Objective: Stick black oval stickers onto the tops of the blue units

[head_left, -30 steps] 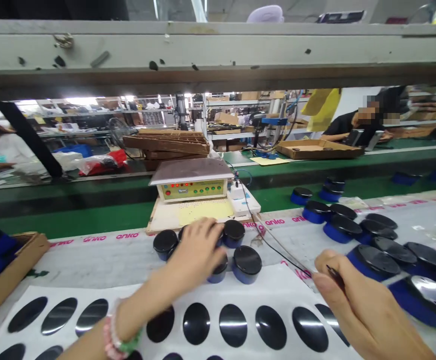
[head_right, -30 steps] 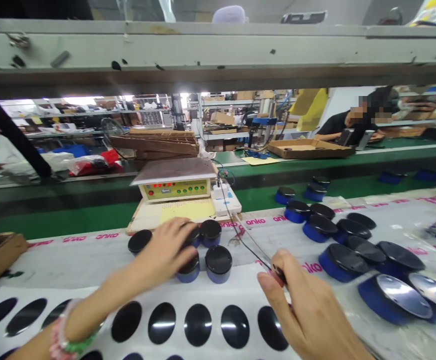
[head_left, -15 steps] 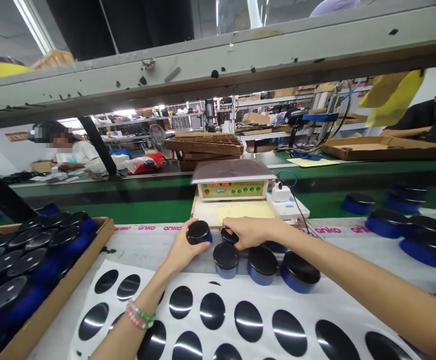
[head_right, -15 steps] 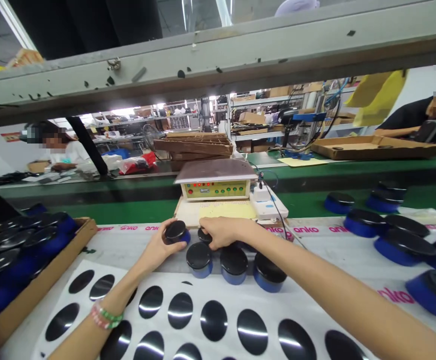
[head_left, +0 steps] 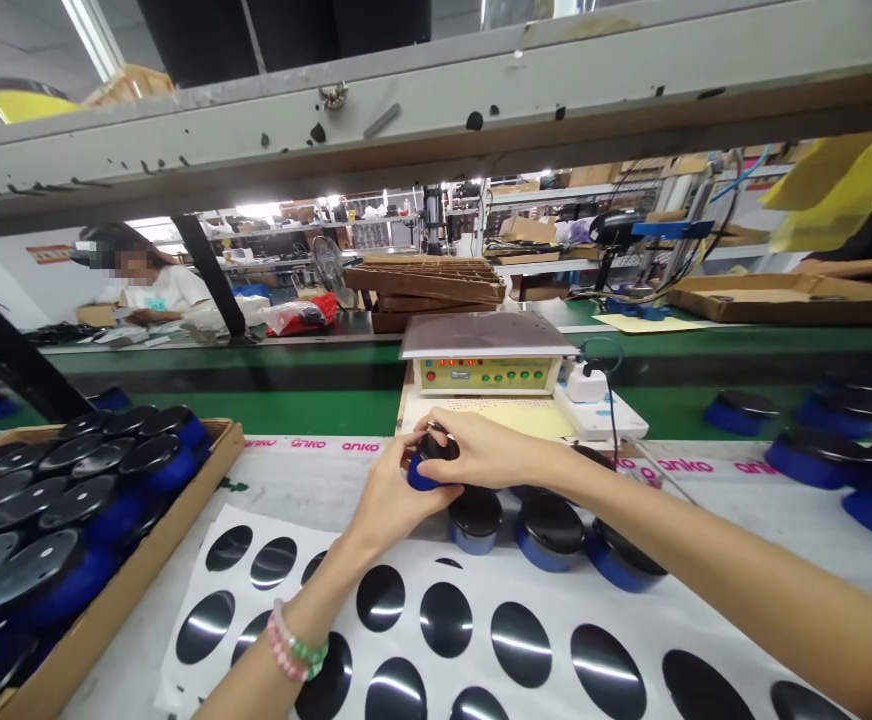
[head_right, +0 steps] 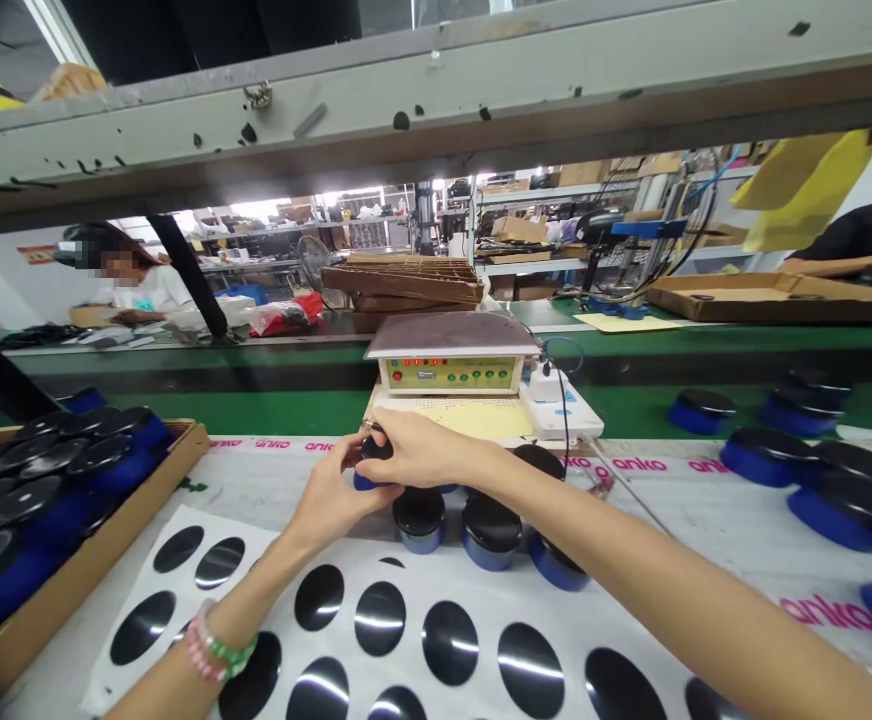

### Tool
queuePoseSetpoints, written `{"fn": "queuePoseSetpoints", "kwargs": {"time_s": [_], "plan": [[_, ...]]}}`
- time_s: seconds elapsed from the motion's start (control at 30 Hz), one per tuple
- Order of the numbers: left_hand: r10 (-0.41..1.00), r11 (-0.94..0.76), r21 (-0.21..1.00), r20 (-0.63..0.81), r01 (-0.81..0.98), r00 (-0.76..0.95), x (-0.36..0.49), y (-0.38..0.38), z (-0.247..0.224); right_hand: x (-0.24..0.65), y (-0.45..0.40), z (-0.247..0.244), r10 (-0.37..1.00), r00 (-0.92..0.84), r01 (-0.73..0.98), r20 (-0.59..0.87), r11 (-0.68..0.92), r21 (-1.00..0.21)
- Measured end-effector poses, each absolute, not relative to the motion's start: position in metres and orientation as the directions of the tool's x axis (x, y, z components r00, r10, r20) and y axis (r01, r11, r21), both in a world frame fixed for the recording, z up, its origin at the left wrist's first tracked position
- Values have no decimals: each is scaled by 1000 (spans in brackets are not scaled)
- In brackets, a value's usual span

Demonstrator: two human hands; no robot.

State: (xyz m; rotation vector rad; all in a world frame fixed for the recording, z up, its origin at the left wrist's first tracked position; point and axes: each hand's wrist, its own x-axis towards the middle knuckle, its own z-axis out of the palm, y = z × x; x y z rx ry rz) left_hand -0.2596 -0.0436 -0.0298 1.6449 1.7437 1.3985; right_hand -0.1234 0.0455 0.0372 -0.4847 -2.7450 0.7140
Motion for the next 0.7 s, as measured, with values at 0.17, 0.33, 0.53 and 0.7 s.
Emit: {"fn": "queuePoseSetpoints", "kwargs": {"time_s": [0.17,0.33,0.53,0.7], "plan": [[907,-168,792,357,587,-223,-259,-49,-27,-125,41,29,449,-866,287,221,808,-515],[898,-146,728,381,669,-219,-253,-51,-21,-127,34,30,488,-840,328,239,806,-492],[885,41,661,324,749,-335,-303,-50,-6,-105,65,39,466,-877,383,121,828,-410],[862,217,630,235,746,-449,-365,-72,-21,-94,77,15,521,-853,510,-15,828,-232]]}}
